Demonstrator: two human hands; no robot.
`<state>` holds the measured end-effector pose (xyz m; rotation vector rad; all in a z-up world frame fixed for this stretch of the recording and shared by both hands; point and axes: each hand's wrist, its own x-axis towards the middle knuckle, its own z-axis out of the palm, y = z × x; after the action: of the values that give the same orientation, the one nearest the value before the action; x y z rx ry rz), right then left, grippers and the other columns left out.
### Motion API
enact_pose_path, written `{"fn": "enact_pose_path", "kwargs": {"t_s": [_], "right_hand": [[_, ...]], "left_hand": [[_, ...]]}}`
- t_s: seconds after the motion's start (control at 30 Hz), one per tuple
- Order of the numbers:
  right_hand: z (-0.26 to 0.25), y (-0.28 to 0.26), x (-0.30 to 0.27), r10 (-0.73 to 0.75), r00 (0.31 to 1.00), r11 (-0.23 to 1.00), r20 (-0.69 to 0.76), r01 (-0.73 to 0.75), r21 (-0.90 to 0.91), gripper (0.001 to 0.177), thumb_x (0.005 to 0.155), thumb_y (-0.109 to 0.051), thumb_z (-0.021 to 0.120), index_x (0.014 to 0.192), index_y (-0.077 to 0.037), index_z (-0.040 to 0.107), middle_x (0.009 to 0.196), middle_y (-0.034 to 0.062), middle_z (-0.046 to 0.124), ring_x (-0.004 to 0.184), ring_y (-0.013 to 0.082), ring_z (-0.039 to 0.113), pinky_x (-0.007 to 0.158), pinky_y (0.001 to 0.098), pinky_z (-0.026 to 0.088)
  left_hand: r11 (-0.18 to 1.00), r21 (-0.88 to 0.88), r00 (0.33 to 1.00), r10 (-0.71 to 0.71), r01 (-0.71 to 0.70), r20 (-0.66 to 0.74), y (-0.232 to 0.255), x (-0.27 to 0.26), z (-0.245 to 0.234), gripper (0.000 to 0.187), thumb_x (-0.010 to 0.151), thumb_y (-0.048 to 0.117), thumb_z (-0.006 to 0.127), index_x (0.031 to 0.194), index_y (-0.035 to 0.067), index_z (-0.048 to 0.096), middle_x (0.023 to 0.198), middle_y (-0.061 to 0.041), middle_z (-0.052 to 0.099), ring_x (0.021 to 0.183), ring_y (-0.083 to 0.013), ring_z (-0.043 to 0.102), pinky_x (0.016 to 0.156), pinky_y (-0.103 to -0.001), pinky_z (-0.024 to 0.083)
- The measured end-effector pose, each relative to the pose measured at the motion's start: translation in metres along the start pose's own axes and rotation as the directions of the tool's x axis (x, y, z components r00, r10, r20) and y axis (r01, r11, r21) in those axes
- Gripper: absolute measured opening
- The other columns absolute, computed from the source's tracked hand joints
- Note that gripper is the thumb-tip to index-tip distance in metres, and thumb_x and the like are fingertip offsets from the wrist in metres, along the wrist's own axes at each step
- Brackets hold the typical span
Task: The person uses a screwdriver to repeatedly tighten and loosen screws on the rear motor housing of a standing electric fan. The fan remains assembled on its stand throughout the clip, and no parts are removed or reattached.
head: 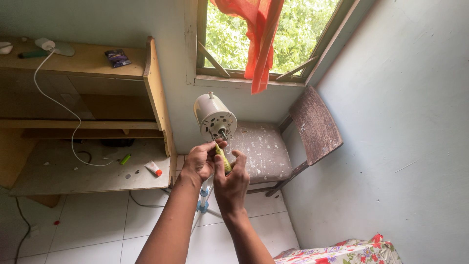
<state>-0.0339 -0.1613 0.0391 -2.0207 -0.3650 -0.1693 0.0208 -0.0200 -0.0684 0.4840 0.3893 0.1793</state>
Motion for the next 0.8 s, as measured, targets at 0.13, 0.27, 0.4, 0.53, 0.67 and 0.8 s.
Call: {"fn": "enact_pose_path", "kwargs": {"t_s": [0.13,0.27,0.4,0.53,0.67,0.8], "right_hand": [[0.006,0.009,0.0,-0.318,0.94,0.948,-0.121,0.317,-0.03,0.035,0.085,-0.009,0.074,0.114,0.004,0.058,0.103,0.0261,0.063,0.09,0.0349,0.067,0.076,0.0444,0.056],[0.008,0.013,0.006,-0.208,0.976,0.971,-0.066,0.215,0.109,0.033,0.088,-0.011,0.073,0.115,0.003,0.059,0.099,0.0209,0.07,0.088,0.0316,0.071,0.077,0.0434,0.057],[0.003,0.014,0.007,-0.182,0.981,0.974,-0.072,0.19,0.125,0.029,0.09,-0.01,0.07,0.114,0.003,0.061,0.099,0.0185,0.07,0.087,0.0277,0.074,0.077,0.04,0.059],[-0.002,0.015,0.007,-0.146,0.986,0.972,-0.079,0.157,0.173,0.027,0.091,-0.01,0.069,0.112,0.003,0.061,0.098,0.017,0.071,0.085,0.0246,0.074,0.076,0.0369,0.06],[-0.008,0.02,0.008,-0.165,0.981,0.974,-0.099,0.178,0.142,0.025,0.091,-0.011,0.069,0.11,0.004,0.062,0.096,0.0172,0.071,0.083,0.024,0.073,0.076,0.0356,0.059],[-0.014,0.026,0.009,-0.096,0.989,0.974,-0.113,0.117,0.193,0.026,0.091,-0.014,0.07,0.109,0.004,0.063,0.096,0.0151,0.072,0.081,0.0211,0.073,0.075,0.0349,0.059]], "left_hand": [[1.0,0.013,0.999,-0.011,0.011,-0.03,0.004,-0.002,0.009,0.023,0.101,0.015,0.053,0.112,-0.001,0.065,0.1,-0.014,0.075,0.089,-0.0226,0.071,0.081,-0.038,0.06],[0.999,0.028,0.998,0.018,-0.017,-0.063,0.003,-0.004,0.011,0.025,0.101,0.017,0.052,0.11,-0.002,0.065,0.096,-0.015,0.074,0.084,-0.0243,0.071,0.077,-0.04,0.062],[0.992,0.072,0.968,0.12,-0.107,-0.22,-0.003,0.01,0.005,0.018,0.1,0.016,0.061,0.105,-0.001,0.067,0.088,-0.014,0.072,0.078,-0.0243,0.069,0.068,-0.036,0.058],[0.995,-0.029,0.941,0.084,-0.099,-0.329,0.0,0.024,0.0,0.012,0.092,0.01,0.071,0.101,0.002,0.069,0.087,-0.01,0.072,0.075,-0.0201,0.069,0.064,-0.03,0.056],[0.993,-0.042,0.914,0.081,-0.107,-0.398,0.004,0.023,0.008,0.014,0.088,0.009,0.075,0.1,0.003,0.069,0.084,-0.008,0.072,0.071,-0.0181,0.07,0.063,-0.029,0.055],[0.979,0.127,0.866,0.198,-0.157,-0.46,0.006,0.014,0.028,0.014,0.087,0.013,0.079,0.092,0.004,0.07,0.077,-0.005,0.073,0.065,-0.0155,0.068,0.059,-0.028,0.053]]}}
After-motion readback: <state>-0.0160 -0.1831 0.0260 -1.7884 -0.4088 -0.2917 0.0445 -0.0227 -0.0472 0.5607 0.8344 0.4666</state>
